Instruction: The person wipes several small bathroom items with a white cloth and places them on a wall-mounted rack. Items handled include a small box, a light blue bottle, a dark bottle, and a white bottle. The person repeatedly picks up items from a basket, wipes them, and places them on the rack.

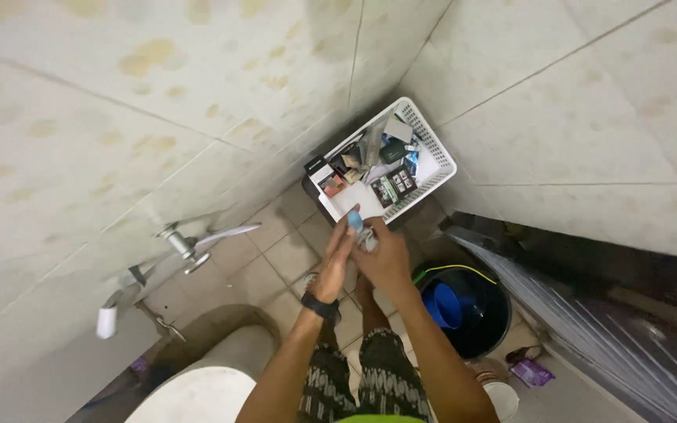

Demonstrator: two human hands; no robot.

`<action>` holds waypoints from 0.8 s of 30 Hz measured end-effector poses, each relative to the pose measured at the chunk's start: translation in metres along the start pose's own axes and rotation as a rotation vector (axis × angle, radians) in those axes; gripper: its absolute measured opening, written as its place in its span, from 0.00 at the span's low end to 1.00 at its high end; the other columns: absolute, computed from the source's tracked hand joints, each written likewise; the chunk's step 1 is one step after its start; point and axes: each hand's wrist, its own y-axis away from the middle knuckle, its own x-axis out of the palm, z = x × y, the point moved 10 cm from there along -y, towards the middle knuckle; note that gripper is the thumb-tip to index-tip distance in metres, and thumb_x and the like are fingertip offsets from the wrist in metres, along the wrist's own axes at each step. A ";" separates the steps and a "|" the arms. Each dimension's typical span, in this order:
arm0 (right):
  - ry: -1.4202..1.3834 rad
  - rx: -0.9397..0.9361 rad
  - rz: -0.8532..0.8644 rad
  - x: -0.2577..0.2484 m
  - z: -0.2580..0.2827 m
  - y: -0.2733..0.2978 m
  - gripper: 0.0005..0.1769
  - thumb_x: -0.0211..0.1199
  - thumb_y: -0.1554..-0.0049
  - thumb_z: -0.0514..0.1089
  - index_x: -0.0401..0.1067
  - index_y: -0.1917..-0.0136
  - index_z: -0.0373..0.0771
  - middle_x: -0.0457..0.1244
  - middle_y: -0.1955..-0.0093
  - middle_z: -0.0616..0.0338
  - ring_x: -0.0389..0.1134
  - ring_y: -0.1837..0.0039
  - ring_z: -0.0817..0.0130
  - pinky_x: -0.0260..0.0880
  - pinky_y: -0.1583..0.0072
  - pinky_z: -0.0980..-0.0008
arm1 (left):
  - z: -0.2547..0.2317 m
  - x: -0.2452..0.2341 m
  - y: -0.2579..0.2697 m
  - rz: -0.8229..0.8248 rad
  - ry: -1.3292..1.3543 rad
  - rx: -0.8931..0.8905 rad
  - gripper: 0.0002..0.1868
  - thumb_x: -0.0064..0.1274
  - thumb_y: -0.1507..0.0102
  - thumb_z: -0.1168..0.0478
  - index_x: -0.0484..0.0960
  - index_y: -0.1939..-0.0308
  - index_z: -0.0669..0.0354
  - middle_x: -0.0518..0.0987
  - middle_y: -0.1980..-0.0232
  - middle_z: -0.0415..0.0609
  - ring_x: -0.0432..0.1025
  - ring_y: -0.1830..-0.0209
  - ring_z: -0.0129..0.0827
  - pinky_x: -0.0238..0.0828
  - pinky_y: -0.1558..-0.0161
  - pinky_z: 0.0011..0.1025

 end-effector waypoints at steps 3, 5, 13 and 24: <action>-0.172 -0.296 0.024 -0.040 0.092 0.073 0.26 0.60 0.43 0.37 0.63 0.32 0.33 0.67 0.44 0.27 0.67 0.40 0.27 0.68 0.42 0.37 | -0.039 0.011 0.032 0.004 0.162 -0.024 0.42 0.36 0.31 0.32 0.58 0.21 0.52 0.53 0.21 0.71 0.45 0.20 0.66 0.45 0.26 0.62; -0.219 -0.434 -0.013 -0.050 0.102 0.104 0.23 0.57 0.39 0.37 0.63 0.31 0.33 0.65 0.42 0.32 0.64 0.37 0.27 0.68 0.40 0.38 | -0.067 0.021 0.065 -0.039 0.277 -0.068 0.43 0.36 0.31 0.32 0.53 0.20 0.53 0.47 0.20 0.70 0.41 0.20 0.68 0.43 0.26 0.63; 0.006 -0.860 -0.257 -0.061 0.184 0.238 0.28 0.48 0.37 0.27 0.60 0.24 0.28 0.50 0.20 0.32 0.44 0.19 0.33 0.36 0.23 0.36 | -0.084 0.024 0.173 0.001 0.397 -0.177 0.48 0.35 0.34 0.27 0.63 0.23 0.59 0.66 0.27 0.67 0.68 0.34 0.54 0.72 0.42 0.52; -0.374 -0.677 -0.459 -0.069 0.196 0.280 0.16 0.49 0.36 0.30 0.73 0.39 0.34 0.68 0.48 0.45 0.70 0.40 0.40 0.70 0.41 0.51 | -0.107 -0.009 0.245 0.143 0.111 -0.041 0.32 0.36 0.28 0.37 0.73 0.44 0.67 0.72 0.76 0.53 0.68 0.91 0.37 0.66 0.93 0.31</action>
